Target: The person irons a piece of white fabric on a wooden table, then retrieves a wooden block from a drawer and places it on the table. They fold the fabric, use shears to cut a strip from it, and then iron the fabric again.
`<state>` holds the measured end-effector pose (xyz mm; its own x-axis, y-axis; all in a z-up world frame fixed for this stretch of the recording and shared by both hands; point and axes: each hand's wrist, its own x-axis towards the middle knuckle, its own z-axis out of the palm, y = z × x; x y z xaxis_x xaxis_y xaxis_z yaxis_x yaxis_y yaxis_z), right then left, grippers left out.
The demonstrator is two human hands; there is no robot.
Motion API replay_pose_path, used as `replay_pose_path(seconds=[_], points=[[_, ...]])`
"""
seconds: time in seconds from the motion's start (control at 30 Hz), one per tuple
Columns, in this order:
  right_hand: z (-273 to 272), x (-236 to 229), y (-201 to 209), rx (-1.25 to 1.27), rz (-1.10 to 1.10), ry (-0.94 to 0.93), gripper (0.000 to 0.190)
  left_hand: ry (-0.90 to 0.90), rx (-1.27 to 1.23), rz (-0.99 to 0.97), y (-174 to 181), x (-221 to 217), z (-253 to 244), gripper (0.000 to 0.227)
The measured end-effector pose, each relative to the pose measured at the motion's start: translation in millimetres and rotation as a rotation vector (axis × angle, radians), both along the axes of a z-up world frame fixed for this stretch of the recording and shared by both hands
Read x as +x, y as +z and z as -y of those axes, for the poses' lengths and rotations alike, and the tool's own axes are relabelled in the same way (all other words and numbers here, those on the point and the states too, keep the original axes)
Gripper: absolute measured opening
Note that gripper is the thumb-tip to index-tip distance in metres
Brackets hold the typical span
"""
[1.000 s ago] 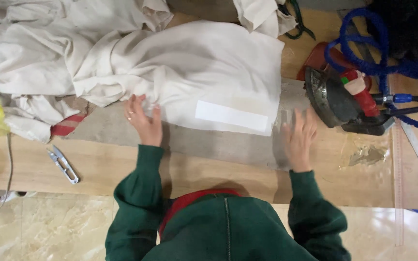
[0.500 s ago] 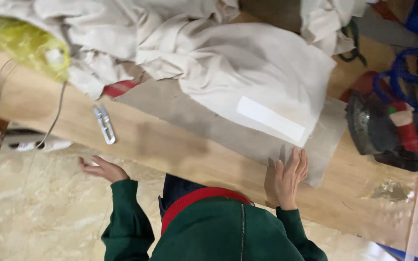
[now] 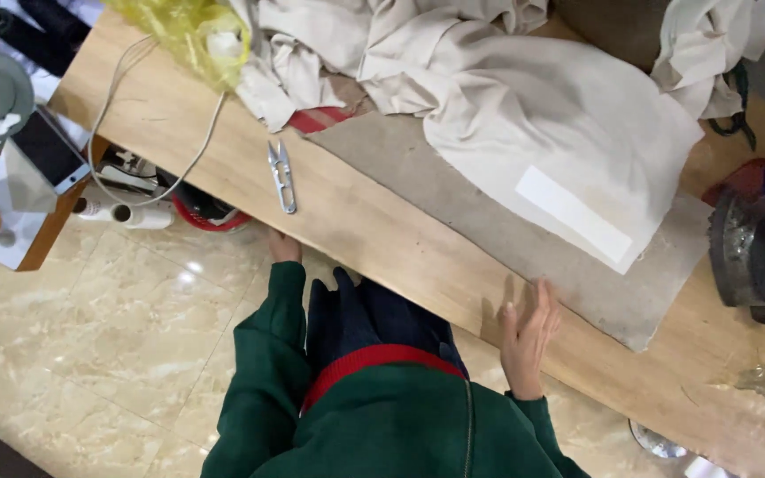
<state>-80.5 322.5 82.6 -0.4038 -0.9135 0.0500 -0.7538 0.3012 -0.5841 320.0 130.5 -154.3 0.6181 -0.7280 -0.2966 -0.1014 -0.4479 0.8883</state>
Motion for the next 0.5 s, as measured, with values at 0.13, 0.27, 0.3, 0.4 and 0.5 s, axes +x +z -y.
replay_pose_path(seconds=[0.13,0.27,0.3,0.4,0.5], points=[[-22.9,20.9,-3.7,-0.043,-0.015,0.152,0.06,-0.12,0.132,-0.043,-32.0,8.7,-19.4,0.043],[-50.7,51.7,-12.1,-0.105,0.005,0.2,0.057,-0.131,0.141,0.068,-61.7,36.8,-32.5,0.02],[-61.2,57.7,-20.0,-0.141,0.005,0.247,0.051,-0.161,0.105,0.088,-61.7,43.3,-41.5,0.018],[-89.3,73.7,-42.7,-0.123,-0.006,0.309,0.043,-0.209,0.054,0.074,-37.0,51.4,-65.7,0.011],[-107.7,90.8,-47.3,-0.008,0.011,0.345,0.041,-0.24,0.001,0.013,-17.4,60.1,-93.3,0.012]])
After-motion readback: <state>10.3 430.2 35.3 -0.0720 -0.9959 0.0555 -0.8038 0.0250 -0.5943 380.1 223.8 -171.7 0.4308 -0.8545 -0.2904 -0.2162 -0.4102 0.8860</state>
